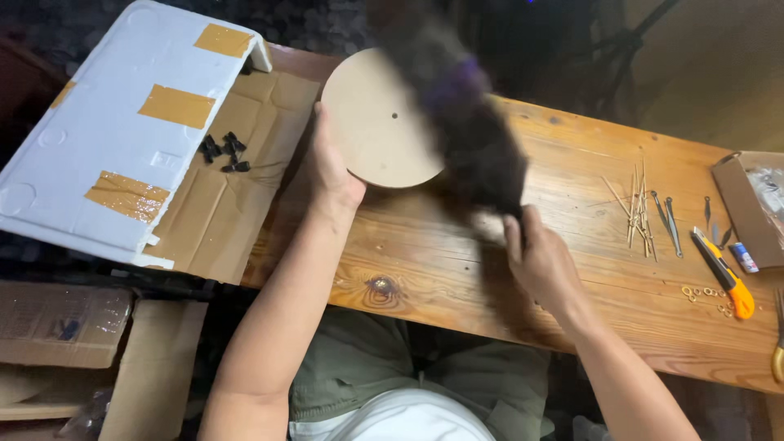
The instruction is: The person uses a utility knife to carve and smooth the edges of a rectangular cutout on a circular wooden board. They then use a feather duster to clean the wood surface and pick up a small black object from a nearby box.
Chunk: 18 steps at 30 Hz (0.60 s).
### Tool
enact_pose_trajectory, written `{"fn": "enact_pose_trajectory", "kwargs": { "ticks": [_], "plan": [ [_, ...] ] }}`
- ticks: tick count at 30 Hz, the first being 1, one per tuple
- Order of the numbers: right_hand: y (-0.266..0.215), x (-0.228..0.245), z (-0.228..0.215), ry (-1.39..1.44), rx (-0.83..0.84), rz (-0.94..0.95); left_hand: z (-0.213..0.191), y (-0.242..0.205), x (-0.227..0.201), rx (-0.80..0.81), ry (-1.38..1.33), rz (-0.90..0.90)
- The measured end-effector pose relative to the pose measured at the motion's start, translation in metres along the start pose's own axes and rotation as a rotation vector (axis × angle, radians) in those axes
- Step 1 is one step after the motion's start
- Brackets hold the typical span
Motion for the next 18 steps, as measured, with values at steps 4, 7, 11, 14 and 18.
{"fn": "enact_pose_trajectory", "kwargs": {
  "ticks": [4, 7, 11, 14, 18],
  "plan": [
    [0.032, -0.037, -0.011, 0.335, -0.189, 0.139, 0.021, -0.017, -0.008, 0.055, 0.156, 0.01],
    [0.041, -0.023, -0.023, 0.828, -0.355, 0.127, 0.025, -0.023, 0.001, 0.077, 0.186, -0.076],
    [0.056, -0.006, -0.018, 1.031, -0.355, 0.075, 0.033, -0.029, 0.013, 0.171, 0.279, -0.155],
    [0.067, -0.02, -0.003, 1.164, -0.352, 0.076, 0.028, -0.023, 0.022, 0.174, 0.38, -0.139],
    [0.065, -0.012, -0.008, 1.161, -0.374, 0.006, -0.003, 0.021, 0.032, 0.119, 0.762, 0.09]
  ]
}}
Point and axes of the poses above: each hand's wrist, its own y-axis towards the middle knuckle, its own z-axis out of the palm, x = y × z, the point moved 7 cm from there along y, towards the middle knuckle, and after that the axes turned 13 degrees about -z, right-handed, at the moved point
